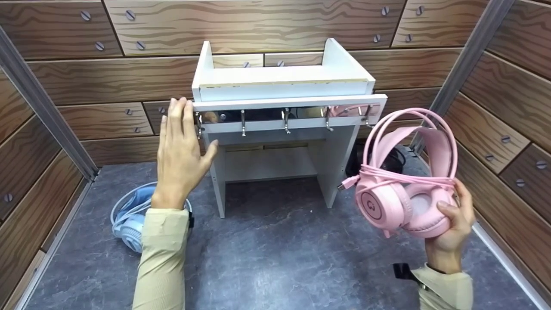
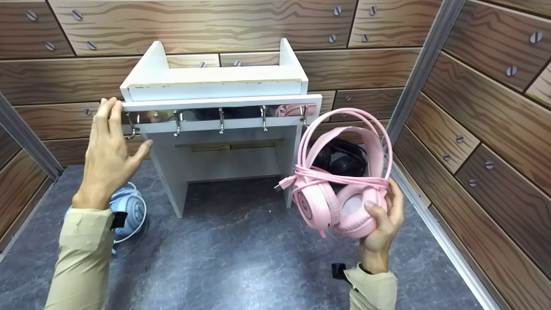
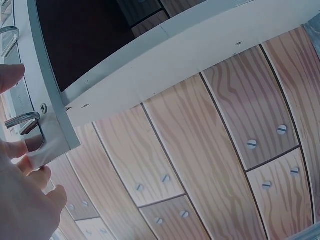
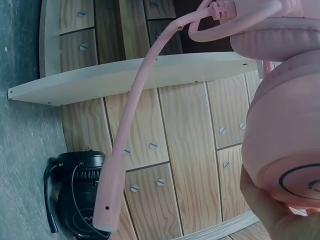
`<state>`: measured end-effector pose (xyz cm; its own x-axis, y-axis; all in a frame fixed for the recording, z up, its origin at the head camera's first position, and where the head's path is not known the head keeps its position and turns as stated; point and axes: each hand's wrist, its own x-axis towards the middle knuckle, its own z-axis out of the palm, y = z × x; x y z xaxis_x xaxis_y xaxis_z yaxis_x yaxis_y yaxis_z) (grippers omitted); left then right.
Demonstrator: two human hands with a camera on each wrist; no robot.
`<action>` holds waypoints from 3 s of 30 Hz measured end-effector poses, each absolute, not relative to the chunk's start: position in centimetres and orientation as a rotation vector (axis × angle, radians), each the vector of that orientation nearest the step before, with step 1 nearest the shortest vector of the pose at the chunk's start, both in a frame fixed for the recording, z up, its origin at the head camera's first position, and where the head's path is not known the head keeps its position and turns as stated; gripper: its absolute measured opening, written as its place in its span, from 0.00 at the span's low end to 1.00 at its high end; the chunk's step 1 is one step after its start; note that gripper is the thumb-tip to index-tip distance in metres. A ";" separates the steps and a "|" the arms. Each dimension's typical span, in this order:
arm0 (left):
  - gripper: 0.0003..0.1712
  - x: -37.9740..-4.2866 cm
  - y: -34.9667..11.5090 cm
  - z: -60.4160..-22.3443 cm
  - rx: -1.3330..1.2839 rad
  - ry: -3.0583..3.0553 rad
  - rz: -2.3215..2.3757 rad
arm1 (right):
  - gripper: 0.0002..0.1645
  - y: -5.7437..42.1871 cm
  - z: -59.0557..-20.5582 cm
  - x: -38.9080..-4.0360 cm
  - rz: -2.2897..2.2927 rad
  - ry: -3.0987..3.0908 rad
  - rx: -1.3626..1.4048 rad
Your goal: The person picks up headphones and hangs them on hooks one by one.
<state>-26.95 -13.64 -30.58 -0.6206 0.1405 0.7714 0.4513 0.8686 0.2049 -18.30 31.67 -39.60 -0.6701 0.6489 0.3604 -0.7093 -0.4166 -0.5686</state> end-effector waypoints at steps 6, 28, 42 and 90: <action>0.51 -26.9 -13.7 -30.5 -0.422 -2.226 -0.488 | 0.30 31.5 -39.5 -18.2 2.128 -0.908 0.092; 0.50 -26.9 -13.6 -30.5 -0.422 -2.236 -0.495 | 0.32 30.8 -40.8 -18.6 2.129 -1.011 0.167; 0.50 -26.8 -13.7 -30.5 -0.419 -2.226 -0.494 | 0.36 29.2 -43.0 -19.2 2.066 -1.172 0.173; 0.48 -26.8 -13.8 -30.6 -0.413 -2.196 -0.490 | 0.42 29.2 -47.3 -25.8 1.964 -1.490 0.242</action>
<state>-26.84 -13.79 -30.65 -0.6029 0.1254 0.7879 0.4485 0.8700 0.2048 -25.78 29.20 -47.31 -0.7704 0.3839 0.5091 -0.5937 -0.1407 -0.7923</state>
